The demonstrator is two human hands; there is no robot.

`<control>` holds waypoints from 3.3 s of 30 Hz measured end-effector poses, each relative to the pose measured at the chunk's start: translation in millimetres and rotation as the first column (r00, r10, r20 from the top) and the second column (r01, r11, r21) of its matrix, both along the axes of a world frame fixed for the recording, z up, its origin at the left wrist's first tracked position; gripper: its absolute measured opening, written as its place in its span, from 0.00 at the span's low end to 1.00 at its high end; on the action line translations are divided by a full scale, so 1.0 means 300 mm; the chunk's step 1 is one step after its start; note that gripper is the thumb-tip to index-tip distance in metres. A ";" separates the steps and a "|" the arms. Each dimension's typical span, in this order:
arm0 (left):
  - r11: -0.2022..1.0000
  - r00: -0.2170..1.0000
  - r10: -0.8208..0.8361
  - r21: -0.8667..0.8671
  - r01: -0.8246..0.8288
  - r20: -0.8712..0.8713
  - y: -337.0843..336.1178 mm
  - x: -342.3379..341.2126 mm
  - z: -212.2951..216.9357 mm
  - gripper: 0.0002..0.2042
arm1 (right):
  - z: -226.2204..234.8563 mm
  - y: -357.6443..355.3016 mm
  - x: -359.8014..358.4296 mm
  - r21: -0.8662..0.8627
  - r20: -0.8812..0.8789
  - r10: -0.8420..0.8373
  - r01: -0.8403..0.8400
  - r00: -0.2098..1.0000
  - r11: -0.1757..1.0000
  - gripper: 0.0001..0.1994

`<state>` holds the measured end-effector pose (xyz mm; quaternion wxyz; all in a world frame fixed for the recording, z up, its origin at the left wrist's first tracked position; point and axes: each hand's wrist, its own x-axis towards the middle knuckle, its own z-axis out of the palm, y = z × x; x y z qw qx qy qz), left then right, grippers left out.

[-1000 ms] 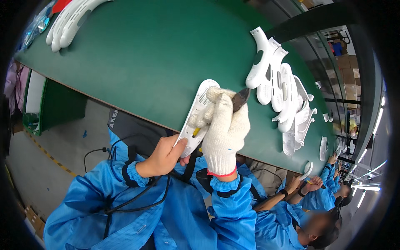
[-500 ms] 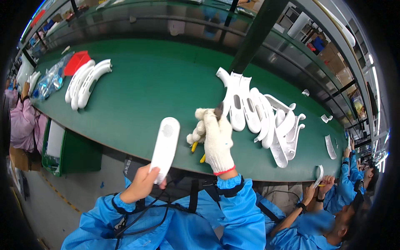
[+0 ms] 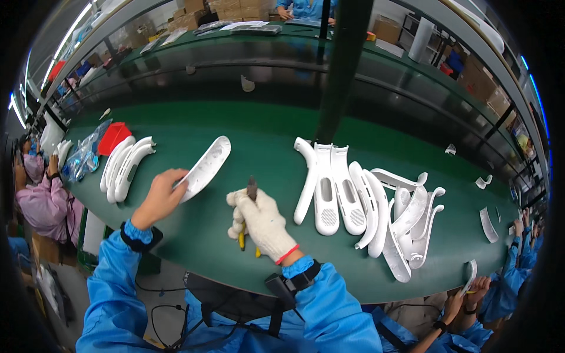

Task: Assemble white plastic housings for handheld electronic devices using a small blade or tool to trim excess material.

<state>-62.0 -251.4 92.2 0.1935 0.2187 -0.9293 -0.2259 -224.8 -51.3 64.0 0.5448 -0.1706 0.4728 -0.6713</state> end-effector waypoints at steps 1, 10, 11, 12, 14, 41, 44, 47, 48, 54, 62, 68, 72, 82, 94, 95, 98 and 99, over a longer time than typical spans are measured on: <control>0.994 0.999 -0.028 -0.101 0.031 0.027 -0.035 -0.056 0.016 0.11 | 0.009 0.001 0.000 0.007 0.014 -0.003 0.003 1.000 1.000 0.13; 0.792 0.987 -0.156 -0.592 0.146 0.033 -0.312 -0.611 -0.061 0.13 | 0.041 0.004 -0.035 0.104 0.051 0.023 -0.028 0.998 0.994 0.11; 0.835 0.989 -0.103 -0.531 0.143 0.105 -0.334 -0.637 -0.119 0.15 | 0.042 0.003 -0.033 0.094 0.064 0.031 -0.037 0.997 0.995 0.11; 0.875 0.982 -0.055 -0.466 0.135 0.182 -0.335 -0.656 -0.160 0.17 | 0.040 0.007 -0.032 0.086 0.079 0.039 -0.046 0.996 0.995 0.11; 0.887 0.995 -0.028 -0.457 0.068 0.095 -0.310 -0.667 -0.192 0.20 | 0.036 0.010 -0.032 0.059 0.067 0.040 -0.044 0.997 0.997 0.11; 0.971 0.964 -0.241 -0.031 0.239 -0.110 0.222 0.135 -0.043 0.19 | 0.120 0.130 -0.066 -0.384 0.365 0.187 -0.036 0.912 0.923 0.19; 0.986 0.976 -0.163 0.011 0.167 -0.142 0.409 0.273 -0.094 0.28 | 0.088 0.099 -0.088 -0.350 0.324 -0.022 0.141 0.946 0.926 0.17; 0.974 0.988 0.018 0.225 0.017 -0.155 0.618 0.377 -0.146 0.33 | 0.091 0.085 -0.058 -0.301 0.131 -0.275 0.302 0.953 0.904 0.15; 0.958 0.984 0.068 0.286 -0.019 -0.162 0.676 0.402 -0.182 0.33 | 0.088 0.083 -0.035 -0.306 0.092 -0.296 0.310 0.951 0.900 0.15; 0.971 0.985 -0.035 0.227 0.073 -0.168 0.835 0.385 -0.301 0.34 | 0.091 0.119 0.162 -0.244 -0.349 -0.294 0.217 0.890 0.945 0.14; 0.932 0.952 -0.172 0.271 0.241 -0.255 0.847 0.371 -0.334 0.33 | 0.028 0.112 0.278 -0.129 -0.450 -0.281 0.250 0.848 0.960 0.12; 0.662 0.884 0.159 0.712 0.235 -0.440 0.827 0.388 -0.353 0.24 | 0.013 0.111 0.295 -0.102 -0.374 -0.311 0.295 0.873 0.950 0.11; 0.115 0.957 0.168 0.969 0.217 -0.235 0.737 0.340 -0.385 0.16 | 0.005 0.124 0.322 -0.124 -0.407 -0.333 0.310 0.851 0.943 0.11; -0.593 0.898 0.061 0.708 0.384 -0.436 0.752 0.262 -0.373 0.33 | 0.040 0.129 0.350 -0.062 -0.499 -0.296 0.307 0.814 0.950 0.12; -0.468 0.943 0.083 0.823 0.322 -0.322 0.773 0.269 -0.355 0.32 | 0.084 0.154 0.375 -0.064 -0.536 -0.302 0.318 0.789 0.946 0.11; -0.469 0.944 0.083 0.823 0.320 -0.320 0.781 0.272 -0.353 0.32 | 0.078 0.157 0.368 -0.079 -0.531 -0.303 0.310 0.791 0.948 0.11; -0.481 0.953 0.041 0.830 0.282 -0.300 0.782 0.272 -0.357 0.32 | 0.029 0.147 0.351 -0.035 -0.366 -0.280 0.288 0.888 0.957 0.11; -0.527 0.947 0.053 0.797 0.295 -0.316 0.777 0.267 -0.361 0.32 | 0.025 0.152 0.361 -0.029 -0.358 -0.301 0.312 0.884 0.950 0.11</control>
